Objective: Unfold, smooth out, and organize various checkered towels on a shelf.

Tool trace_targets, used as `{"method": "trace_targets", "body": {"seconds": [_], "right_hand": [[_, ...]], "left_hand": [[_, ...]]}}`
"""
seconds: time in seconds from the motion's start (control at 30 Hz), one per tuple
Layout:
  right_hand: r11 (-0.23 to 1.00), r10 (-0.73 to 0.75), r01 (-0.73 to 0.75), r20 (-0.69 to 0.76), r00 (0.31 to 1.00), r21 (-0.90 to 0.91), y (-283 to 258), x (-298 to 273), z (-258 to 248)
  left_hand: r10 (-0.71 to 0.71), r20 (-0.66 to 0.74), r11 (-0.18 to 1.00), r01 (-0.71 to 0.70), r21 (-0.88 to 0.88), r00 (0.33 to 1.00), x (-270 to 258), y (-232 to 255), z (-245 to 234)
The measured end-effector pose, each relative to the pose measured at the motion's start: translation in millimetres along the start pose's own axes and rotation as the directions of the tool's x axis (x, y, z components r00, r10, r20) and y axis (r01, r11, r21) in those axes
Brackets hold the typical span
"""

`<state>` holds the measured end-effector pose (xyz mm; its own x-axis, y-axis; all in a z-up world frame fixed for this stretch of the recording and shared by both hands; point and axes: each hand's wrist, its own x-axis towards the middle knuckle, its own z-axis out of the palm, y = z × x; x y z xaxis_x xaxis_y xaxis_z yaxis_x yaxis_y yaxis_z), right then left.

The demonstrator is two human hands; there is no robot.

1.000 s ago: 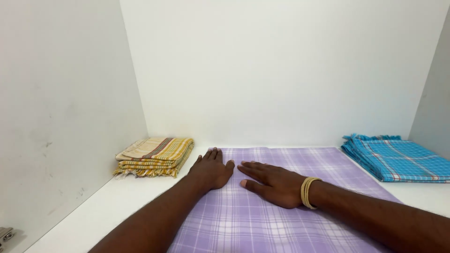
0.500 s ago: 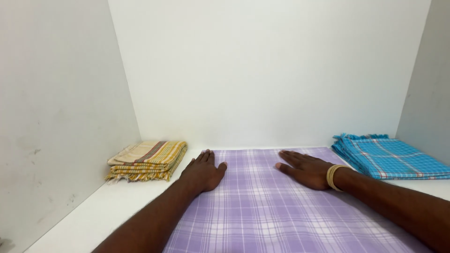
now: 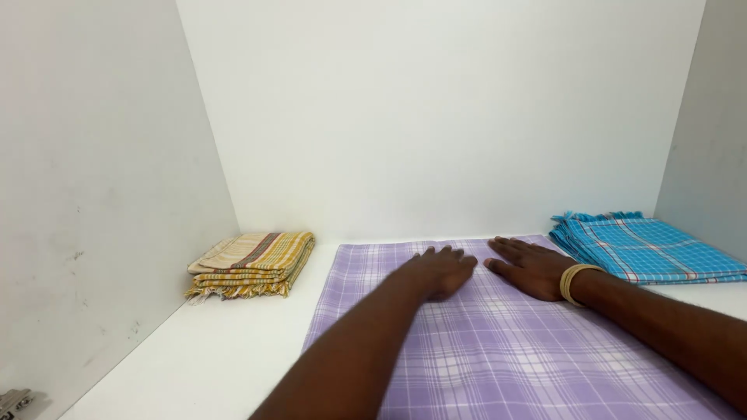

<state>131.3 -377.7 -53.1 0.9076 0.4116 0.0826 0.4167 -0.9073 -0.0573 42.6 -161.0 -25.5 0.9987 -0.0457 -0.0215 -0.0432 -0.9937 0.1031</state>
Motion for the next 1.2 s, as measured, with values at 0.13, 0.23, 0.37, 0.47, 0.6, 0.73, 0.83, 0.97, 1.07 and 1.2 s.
{"method": "trace_targets", "body": {"seconds": [0.13,0.23,0.37,0.47,0.6,0.73,0.83,0.97,1.07,1.2], "right_hand": [[0.999,-0.033,0.033,-0.003,0.999,-0.009,6,6,6],[1.000,-0.010,0.010,-0.006,1.000,-0.009,-1,1,2],[1.000,0.019,-0.018,0.018,1.000,-0.024,0,0,1],[0.997,0.045,-0.044,0.031,0.998,-0.055,-13,-11,-4],[0.981,0.158,-0.151,0.048,0.986,-0.124,-26,-23,-19],[0.984,0.122,-0.116,0.042,0.992,-0.132,-5,1,-2],[0.991,0.069,-0.066,0.020,0.997,-0.121,3,3,6],[0.993,0.090,-0.088,0.021,0.996,-0.080,4,-1,-1],[0.991,0.121,-0.120,0.029,0.992,-0.055,8,-2,-3],[0.989,0.144,-0.142,0.029,0.989,-0.042,11,-4,-3]], "left_hand": [[0.083,0.013,0.990,-0.081,-0.114,0.996,8,-5,11],[0.009,-0.050,0.998,-0.012,-0.068,0.999,12,-31,15],[-0.091,-0.062,0.995,0.087,-0.056,0.994,11,-59,10],[-0.235,-0.044,0.971,0.236,0.025,0.971,-19,-52,-13],[-0.240,-0.022,0.840,0.219,0.496,0.970,-12,-18,-26],[-0.119,-0.090,0.929,0.143,0.340,0.989,27,-9,11],[0.026,-0.171,0.997,-0.039,-0.073,0.985,23,-3,27],[-0.070,-0.095,0.997,0.065,-0.048,0.993,5,-20,14],[-0.121,-0.091,0.991,0.115,-0.064,0.989,2,-34,14],[-0.175,-0.099,0.983,0.169,-0.066,0.980,-2,-59,13]]}}
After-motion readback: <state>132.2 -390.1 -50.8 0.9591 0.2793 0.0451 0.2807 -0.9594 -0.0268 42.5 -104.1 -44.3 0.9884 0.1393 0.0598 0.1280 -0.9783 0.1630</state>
